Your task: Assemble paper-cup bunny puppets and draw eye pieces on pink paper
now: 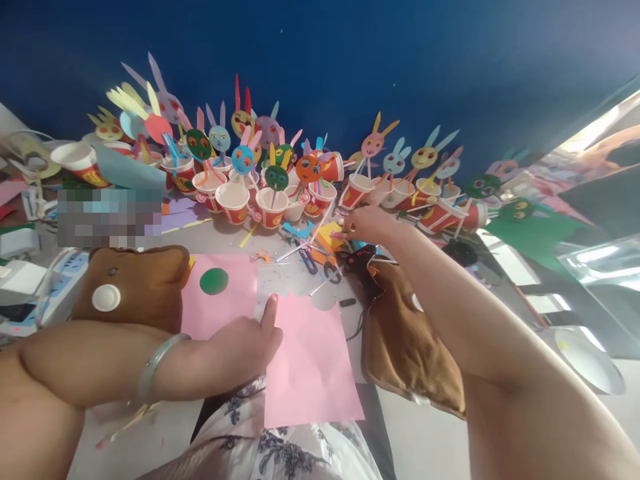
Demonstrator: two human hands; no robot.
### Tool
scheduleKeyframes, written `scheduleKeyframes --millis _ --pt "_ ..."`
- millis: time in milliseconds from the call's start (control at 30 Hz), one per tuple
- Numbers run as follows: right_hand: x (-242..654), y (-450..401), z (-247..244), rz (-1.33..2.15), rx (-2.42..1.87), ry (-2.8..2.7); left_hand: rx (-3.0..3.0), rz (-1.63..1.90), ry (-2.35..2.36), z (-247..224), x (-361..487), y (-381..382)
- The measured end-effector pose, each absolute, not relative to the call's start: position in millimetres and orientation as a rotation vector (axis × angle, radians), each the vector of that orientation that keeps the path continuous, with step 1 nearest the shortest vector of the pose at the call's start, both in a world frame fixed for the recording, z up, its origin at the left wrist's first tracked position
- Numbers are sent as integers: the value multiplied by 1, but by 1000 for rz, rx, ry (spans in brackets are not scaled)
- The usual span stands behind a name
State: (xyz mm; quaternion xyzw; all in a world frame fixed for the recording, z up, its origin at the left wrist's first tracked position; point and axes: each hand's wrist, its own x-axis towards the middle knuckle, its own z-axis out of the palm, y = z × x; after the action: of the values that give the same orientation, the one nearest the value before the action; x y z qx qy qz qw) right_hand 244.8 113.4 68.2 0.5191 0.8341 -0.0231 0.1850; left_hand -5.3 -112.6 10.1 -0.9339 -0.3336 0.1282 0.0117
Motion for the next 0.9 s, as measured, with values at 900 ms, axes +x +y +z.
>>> scheduleKeyframes --millis 900 --pt "228 98 56 7 1328 2399 -2979 287 -981 6 -11 -113"
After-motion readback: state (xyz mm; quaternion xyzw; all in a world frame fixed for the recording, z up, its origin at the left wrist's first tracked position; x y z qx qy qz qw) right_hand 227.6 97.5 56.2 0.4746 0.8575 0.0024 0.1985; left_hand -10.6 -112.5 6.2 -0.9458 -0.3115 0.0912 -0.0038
